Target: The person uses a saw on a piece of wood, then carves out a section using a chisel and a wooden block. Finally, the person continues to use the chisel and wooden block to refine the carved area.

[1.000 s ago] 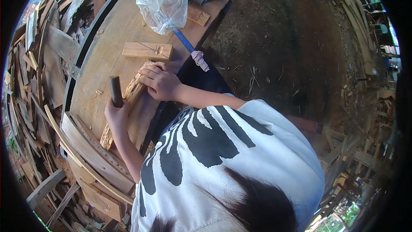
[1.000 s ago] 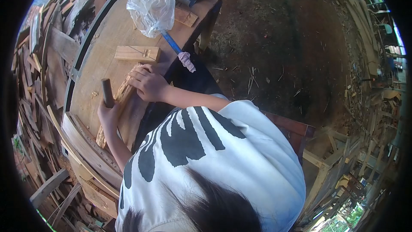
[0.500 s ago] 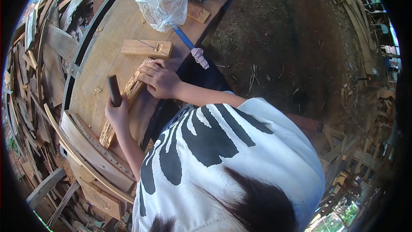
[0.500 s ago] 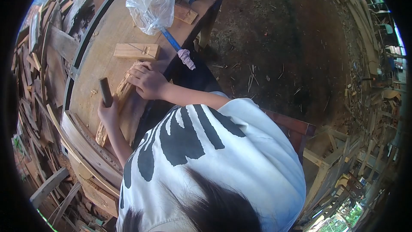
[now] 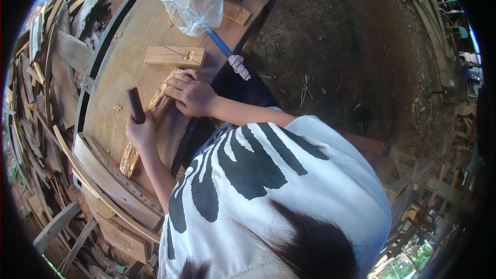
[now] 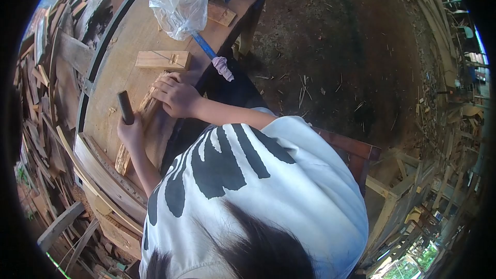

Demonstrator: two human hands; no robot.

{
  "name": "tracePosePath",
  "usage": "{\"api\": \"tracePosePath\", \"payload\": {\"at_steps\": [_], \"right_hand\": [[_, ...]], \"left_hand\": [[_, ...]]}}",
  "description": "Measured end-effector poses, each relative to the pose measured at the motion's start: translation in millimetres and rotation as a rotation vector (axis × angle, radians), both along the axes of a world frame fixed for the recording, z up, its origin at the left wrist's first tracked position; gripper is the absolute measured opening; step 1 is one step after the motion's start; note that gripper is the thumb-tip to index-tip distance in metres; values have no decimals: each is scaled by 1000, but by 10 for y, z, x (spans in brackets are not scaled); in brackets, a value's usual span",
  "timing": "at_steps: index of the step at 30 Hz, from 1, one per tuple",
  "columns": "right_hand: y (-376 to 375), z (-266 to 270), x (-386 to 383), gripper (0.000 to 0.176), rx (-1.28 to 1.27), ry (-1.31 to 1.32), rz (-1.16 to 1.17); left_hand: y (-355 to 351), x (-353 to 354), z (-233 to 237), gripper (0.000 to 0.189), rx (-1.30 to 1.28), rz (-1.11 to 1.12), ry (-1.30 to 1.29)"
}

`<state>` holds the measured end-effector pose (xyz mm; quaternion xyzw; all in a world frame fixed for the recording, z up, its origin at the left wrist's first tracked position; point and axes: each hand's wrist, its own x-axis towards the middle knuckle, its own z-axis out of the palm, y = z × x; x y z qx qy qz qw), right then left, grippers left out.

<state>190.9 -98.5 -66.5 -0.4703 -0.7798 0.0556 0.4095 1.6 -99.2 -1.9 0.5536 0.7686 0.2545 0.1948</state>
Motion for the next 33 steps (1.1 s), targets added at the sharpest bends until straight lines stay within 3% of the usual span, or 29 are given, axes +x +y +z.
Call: {"api": "tracePosePath", "payload": {"at_steps": [6,11,22,25,27,29,33], "right_hand": [[7,-8,4,30,-9,13,11],[3,-2,4,30,-10,15,11],[-1,28,30,30,-13,17,16],[-8,102,140,29,17,96,120],[-61,247,337,27,-18,281,52],[-102,373,623,24,-45,250,-143],[-161,306,1064,36,-198,61,-594]], "left_hand": [[-33,32,14,31,1,10,2],[-78,5,-114,27,119,-58,178],[-161,99,-47,24,166,-148,294],[-174,99,-6,24,133,-154,287],[-173,104,23,24,113,-144,286],[-171,122,44,23,81,-134,288],[-128,60,20,23,71,-117,263]]}}
